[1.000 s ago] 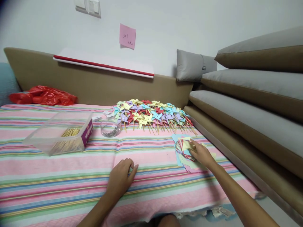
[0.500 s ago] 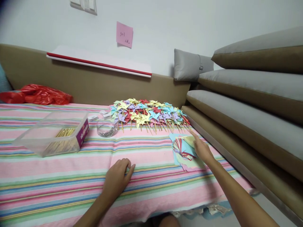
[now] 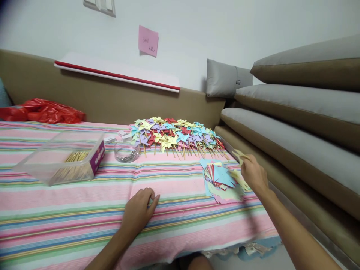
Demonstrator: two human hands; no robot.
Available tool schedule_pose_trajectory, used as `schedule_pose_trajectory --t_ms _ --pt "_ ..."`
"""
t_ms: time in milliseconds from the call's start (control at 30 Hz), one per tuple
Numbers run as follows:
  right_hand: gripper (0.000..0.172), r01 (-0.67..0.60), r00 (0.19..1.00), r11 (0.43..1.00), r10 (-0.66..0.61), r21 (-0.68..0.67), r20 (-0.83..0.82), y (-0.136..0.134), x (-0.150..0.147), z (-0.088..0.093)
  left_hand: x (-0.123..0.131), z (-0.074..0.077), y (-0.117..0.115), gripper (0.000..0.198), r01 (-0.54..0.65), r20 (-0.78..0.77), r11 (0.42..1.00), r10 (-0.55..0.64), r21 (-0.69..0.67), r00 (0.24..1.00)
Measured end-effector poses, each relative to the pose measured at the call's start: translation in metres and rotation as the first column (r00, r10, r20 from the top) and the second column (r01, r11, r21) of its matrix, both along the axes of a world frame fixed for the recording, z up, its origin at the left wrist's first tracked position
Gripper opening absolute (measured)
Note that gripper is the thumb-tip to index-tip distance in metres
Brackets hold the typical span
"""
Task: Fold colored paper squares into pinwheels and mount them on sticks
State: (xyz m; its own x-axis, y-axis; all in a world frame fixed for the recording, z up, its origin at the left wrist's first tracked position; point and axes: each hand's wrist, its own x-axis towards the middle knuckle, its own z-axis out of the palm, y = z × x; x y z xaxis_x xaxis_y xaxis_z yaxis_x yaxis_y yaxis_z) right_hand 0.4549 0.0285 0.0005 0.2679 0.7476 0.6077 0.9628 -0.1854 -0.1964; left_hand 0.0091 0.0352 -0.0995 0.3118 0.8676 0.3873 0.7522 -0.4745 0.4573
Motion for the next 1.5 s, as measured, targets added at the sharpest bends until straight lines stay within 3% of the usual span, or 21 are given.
schedule_pose_trajectory --t_ms 100,200,233,300,367,433,500,567,633,800,867,933,1000,1100,1167,1233,1367,1500 --pt "0.044 0.066 0.997 0.990 -0.061 0.126 -0.044 -0.005 -0.027 0.014 0.001 0.004 -0.001 0.024 0.004 0.026 0.999 -0.003 -0.037 1.000" --pt "0.048 0.040 0.986 0.980 -0.008 0.193 -0.165 -0.001 -0.087 0.017 0.002 0.016 -0.002 0.024 0.007 0.075 0.996 -0.001 -0.086 0.997" --pt "0.049 -0.028 0.925 0.970 0.116 0.242 -0.362 0.002 -0.114 0.015 0.002 0.023 -0.001 0.026 0.013 0.125 0.993 0.002 -0.120 0.992" --pt "0.055 -0.207 0.623 0.930 0.365 0.305 -0.692 0.009 -0.174 0.010 -0.002 0.037 0.002 0.031 0.059 0.334 0.969 0.026 -0.241 0.942" --pt "0.062 -0.340 0.317 0.864 0.478 0.373 -0.819 0.013 -0.230 0.003 -0.010 0.052 0.005 0.039 0.172 0.625 0.913 0.108 -0.371 0.773" --pt "0.064 -0.438 0.182 0.798 0.530 0.415 -0.828 0.015 -0.273 -0.004 -0.020 0.065 0.006 0.051 0.300 0.814 0.851 0.222 -0.430 0.537" --pt "0.066 -0.532 0.124 0.752 0.525 0.390 -0.842 0.014 -0.299 -0.011 -0.031 0.075 0.004 0.058 0.406 0.886 0.809 0.279 -0.425 0.371" --pt "0.069 -0.620 0.115 0.717 0.483 0.318 -0.868 0.012 -0.311 -0.015 -0.040 0.080 0.002 0.055 0.469 0.902 0.781 0.282 -0.413 0.327" --pt "0.069 -0.685 0.124 0.678 0.469 0.266 -0.875 0.012 -0.314 -0.017 -0.045 0.081 0.000 0.051 0.479 0.893 0.766 0.281 -0.429 0.350" --pt "0.065 -0.778 0.023 0.541 0.531 0.319 -0.847 0.014 -0.316 -0.021 -0.046 0.073 0.004 0.043 0.412 0.873 0.793 0.289 -0.448 0.394" --pt "0.067 -0.799 -0.013 0.511 0.513 0.318 -0.858 0.013 -0.317 -0.024 -0.044 0.069 0.004 0.041 0.398 0.874 0.804 0.286 -0.442 0.393" --pt "0.067 -0.789 -0.026 0.523 0.495 0.322 -0.869 0.011 -0.318 -0.027 -0.040 0.066 0.003 0.043 0.386 0.888 0.817 0.302 -0.428 0.346" --pt "0.058 -0.741 0.017 0.576 0.531 0.346 -0.847 0.008 -0.317 -0.030 -0.036 0.063 0.000 0.049 0.368 0.907 0.834 0.332 -0.411 0.261" --pt "0.038 -0.717 0.214 0.612 0.649 0.334 -0.730 0.003 -0.317 -0.034 -0.032 0.060 -0.003 0.057 0.324 0.923 0.864 0.353 -0.385 0.156" --pt "0.034 -0.759 0.344 0.600 0.698 0.252 -0.628 -0.001 -0.318 -0.036 -0.030 0.060 -0.004 0.060 0.309 0.929 0.876 0.352 -0.371 0.116" --pt "0.031 -0.783 0.423 0.597 0.717 0.175 -0.554 -0.005 -0.320 -0.039 -0.029 0.060 -0.004 0.061 0.305 0.932 0.881 0.349 -0.361 0.097" --pt "0.016 -0.747 0.469 0.640 0.701 0.182 -0.538 -0.010 -0.324 -0.039 -0.028 0.064 -0.006 0.053 0.323 0.938 0.880 0.333 -0.347 0.100" --pt "0.013 -0.678 0.434 0.685 0.667 0.268 -0.605 -0.010 -0.327 -0.034 -0.027 0.068 -0.010 0.045 0.377 0.942 0.864 0.313 -0.334 0.119"
